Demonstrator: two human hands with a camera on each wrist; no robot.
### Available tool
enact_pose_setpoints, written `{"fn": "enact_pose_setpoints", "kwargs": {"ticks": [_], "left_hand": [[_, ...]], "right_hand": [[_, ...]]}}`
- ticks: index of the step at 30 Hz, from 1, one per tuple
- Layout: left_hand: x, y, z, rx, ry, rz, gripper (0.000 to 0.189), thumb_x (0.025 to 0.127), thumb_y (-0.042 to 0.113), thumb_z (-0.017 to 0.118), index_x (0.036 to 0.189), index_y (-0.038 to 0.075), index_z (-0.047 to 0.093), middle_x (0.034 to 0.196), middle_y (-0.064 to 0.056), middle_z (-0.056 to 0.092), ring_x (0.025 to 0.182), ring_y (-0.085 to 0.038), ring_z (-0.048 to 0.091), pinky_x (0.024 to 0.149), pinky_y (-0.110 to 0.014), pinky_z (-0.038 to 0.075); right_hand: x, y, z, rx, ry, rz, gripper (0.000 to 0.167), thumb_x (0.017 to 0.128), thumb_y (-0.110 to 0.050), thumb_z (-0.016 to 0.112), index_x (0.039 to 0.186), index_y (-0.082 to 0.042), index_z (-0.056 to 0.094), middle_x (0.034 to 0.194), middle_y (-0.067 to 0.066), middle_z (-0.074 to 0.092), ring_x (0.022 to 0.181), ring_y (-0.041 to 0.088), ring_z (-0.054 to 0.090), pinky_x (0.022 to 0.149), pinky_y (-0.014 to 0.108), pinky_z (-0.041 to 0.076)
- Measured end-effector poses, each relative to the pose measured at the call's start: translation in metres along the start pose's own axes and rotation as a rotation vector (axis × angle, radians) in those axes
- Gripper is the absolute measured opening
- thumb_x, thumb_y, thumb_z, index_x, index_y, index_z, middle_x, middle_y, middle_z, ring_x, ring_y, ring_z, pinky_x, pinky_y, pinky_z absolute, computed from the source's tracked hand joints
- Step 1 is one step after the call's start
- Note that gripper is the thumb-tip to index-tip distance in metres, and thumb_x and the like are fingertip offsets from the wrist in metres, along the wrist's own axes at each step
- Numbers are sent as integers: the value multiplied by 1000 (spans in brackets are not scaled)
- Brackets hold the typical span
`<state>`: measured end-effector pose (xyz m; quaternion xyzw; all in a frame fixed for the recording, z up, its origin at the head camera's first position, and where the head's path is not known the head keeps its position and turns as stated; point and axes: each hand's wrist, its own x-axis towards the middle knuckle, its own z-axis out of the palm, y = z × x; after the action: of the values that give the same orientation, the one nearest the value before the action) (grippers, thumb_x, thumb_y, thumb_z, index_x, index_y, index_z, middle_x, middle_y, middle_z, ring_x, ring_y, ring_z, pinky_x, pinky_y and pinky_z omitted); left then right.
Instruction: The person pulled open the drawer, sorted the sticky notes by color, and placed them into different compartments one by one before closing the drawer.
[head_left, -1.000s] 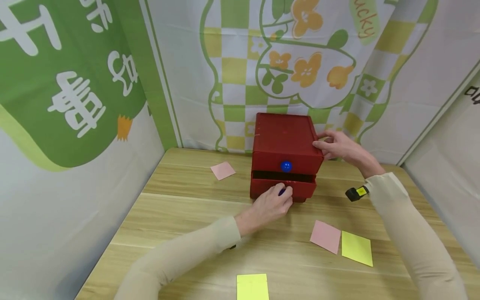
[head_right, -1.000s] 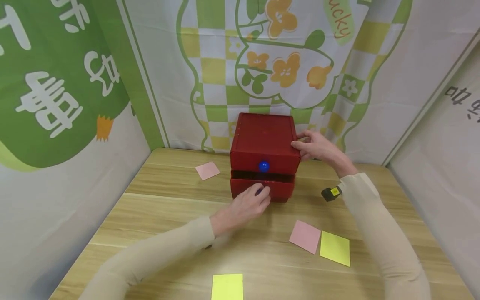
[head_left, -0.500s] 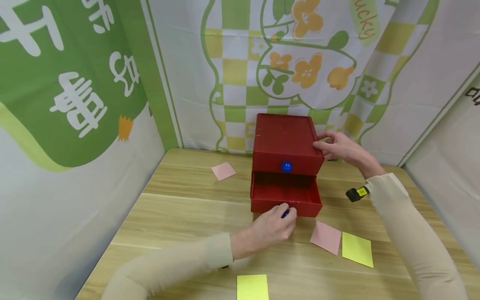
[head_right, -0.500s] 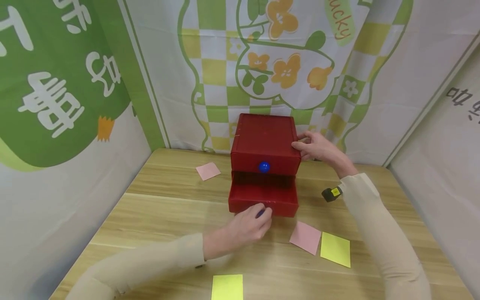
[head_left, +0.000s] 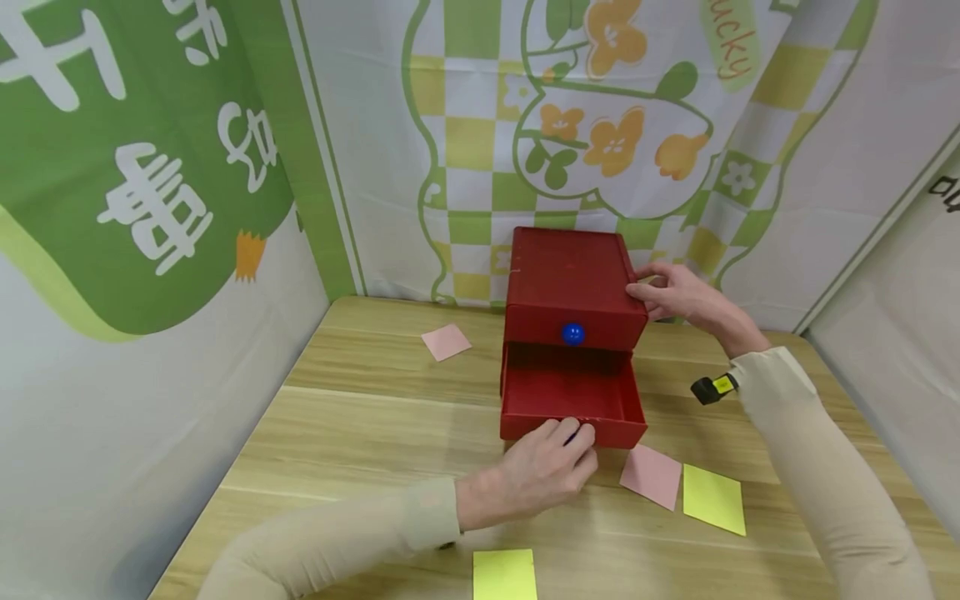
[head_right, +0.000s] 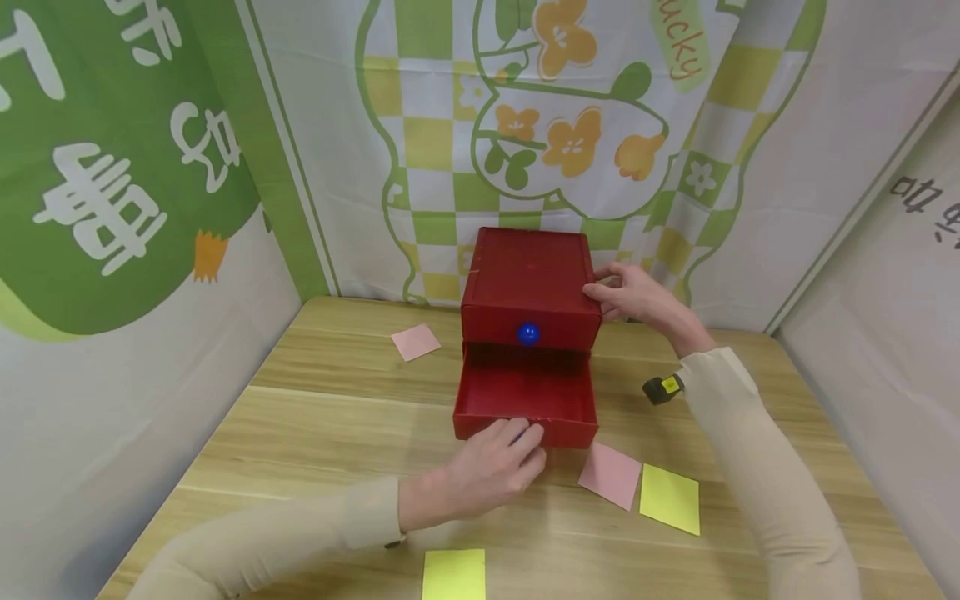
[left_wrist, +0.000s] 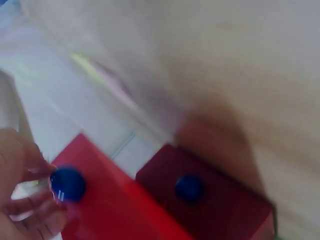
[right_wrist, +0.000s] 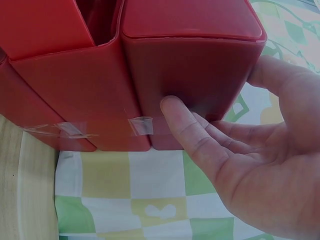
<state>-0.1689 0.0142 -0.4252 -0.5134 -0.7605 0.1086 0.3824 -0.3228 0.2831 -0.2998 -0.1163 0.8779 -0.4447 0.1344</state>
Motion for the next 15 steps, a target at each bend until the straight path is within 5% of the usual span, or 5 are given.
{"fn": "enact_pose_setpoints", "kwargs": {"ticks": [7, 11, 15], "left_hand": [[19, -35, -10, -134, 134, -42, 16, 94, 24, 55, 96, 16, 68, 95, 0, 66, 79, -13, 59, 65, -20, 51], [18, -50, -11, -200, 180, -65, 13, 90, 27, 64, 94, 17, 70, 87, 3, 68, 73, -10, 61, 64, -18, 53], [16, -64, -5, -297, 255, -20, 13, 85, 25, 72, 93, 16, 71, 80, 5, 68, 67, -7, 59, 65, -15, 54]], "right_hand": [[-1, 0, -2, -10, 33, 19, 63, 99, -36, 58, 145, 0, 36, 125, 24, 60, 88, 13, 69, 78, 29, 61], [2, 0, 1, -6, 15, 11, 65, 98, -38, 59, 146, 0, 36, 122, 22, 62, 89, 13, 69, 80, 31, 61], [0, 1, 1, -17, 18, 17, 65, 99, -38, 58, 146, 0, 35, 122, 22, 62, 89, 14, 68, 79, 31, 61]]}}
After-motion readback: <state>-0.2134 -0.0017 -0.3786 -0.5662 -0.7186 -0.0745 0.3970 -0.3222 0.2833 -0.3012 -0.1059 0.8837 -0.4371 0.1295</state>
